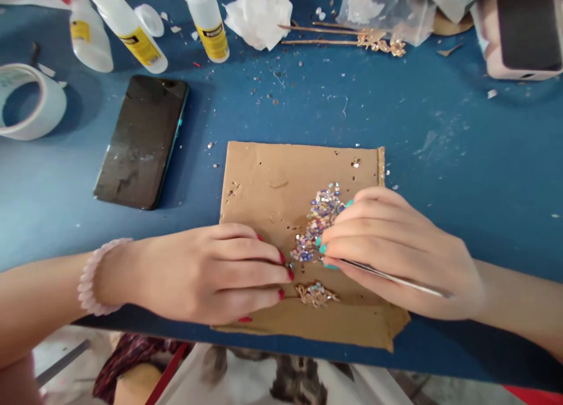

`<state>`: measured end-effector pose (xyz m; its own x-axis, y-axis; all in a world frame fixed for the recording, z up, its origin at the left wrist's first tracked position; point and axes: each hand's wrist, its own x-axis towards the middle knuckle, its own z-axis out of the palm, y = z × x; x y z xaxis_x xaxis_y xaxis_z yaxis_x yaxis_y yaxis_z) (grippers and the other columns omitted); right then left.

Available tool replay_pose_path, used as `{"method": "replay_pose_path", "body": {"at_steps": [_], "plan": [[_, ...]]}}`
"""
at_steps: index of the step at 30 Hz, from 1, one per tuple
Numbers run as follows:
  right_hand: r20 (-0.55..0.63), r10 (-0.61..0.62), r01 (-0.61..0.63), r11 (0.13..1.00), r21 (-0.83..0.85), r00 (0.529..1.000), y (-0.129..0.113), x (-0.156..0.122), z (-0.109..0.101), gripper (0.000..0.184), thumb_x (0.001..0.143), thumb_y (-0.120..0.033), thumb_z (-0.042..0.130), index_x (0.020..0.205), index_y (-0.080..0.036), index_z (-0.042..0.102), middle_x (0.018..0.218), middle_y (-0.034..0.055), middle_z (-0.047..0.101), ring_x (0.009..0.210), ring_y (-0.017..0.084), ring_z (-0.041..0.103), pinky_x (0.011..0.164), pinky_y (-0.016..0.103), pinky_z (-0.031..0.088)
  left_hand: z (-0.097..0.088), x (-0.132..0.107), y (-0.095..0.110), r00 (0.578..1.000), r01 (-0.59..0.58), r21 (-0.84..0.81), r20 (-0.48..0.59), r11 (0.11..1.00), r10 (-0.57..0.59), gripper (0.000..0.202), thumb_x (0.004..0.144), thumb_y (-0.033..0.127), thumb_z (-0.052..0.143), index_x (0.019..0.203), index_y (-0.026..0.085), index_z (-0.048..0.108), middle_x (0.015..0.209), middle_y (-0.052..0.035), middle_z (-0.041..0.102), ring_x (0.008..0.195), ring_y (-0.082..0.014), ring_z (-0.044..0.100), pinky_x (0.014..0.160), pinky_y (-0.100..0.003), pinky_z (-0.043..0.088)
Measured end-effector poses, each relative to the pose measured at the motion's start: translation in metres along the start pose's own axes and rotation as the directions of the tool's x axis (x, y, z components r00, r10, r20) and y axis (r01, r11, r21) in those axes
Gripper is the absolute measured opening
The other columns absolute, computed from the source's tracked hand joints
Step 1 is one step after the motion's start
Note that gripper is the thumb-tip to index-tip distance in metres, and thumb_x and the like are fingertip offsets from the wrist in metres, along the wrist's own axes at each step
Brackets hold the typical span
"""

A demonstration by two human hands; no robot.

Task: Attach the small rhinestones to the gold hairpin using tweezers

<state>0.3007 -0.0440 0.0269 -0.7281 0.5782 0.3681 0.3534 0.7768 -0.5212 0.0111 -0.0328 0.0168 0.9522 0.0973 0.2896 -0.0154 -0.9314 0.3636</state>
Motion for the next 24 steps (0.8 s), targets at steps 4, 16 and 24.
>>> {"method": "replay_pose_path", "body": {"at_steps": [4,16,24], "plan": [[0.001,0.015,-0.015,1.000,-0.026,1.000,0.0038,-0.0002,0.0005,0.007,0.101,-0.015,0.056,0.100,-0.019,0.061,0.091,0.0009,0.077,0.089,0.013,0.067,0.093,0.035,0.050,-0.0035,-0.0010,0.0007,0.999,0.009,-0.044,0.041,0.999,-0.007,0.037,0.111,0.019,0.037,0.122,0.021,0.073,0.135,0.0042,0.071,0.128,-0.0186,0.058,0.115,-0.034,0.042],[0.062,0.040,-0.041,0.999,0.010,0.997,0.0017,0.0005,-0.0031,0.011,0.102,-0.016,0.054,0.099,-0.018,0.064,0.092,-0.0006,0.079,0.090,0.012,0.066,0.095,0.034,0.048,-0.0042,0.0007,-0.0014,0.999,0.032,-0.108,0.027,0.994,-0.030,0.040,0.110,0.017,0.035,0.115,0.020,0.075,0.133,0.0033,0.072,0.126,-0.0186,0.060,0.111,-0.034,0.046],[0.058,0.037,-0.038,0.999,0.003,0.998,0.0014,0.0002,-0.0013,0.013,0.103,-0.017,0.052,0.100,-0.020,0.064,0.090,-0.0001,0.078,0.088,0.013,0.068,0.094,0.035,0.049,-0.0049,0.0018,-0.0001,0.999,0.029,-0.104,0.020,0.994,-0.027,0.036,0.110,0.016,0.038,0.115,0.019,0.074,0.130,0.0017,0.073,0.126,-0.0196,0.059,0.110,-0.034,0.044]]}}
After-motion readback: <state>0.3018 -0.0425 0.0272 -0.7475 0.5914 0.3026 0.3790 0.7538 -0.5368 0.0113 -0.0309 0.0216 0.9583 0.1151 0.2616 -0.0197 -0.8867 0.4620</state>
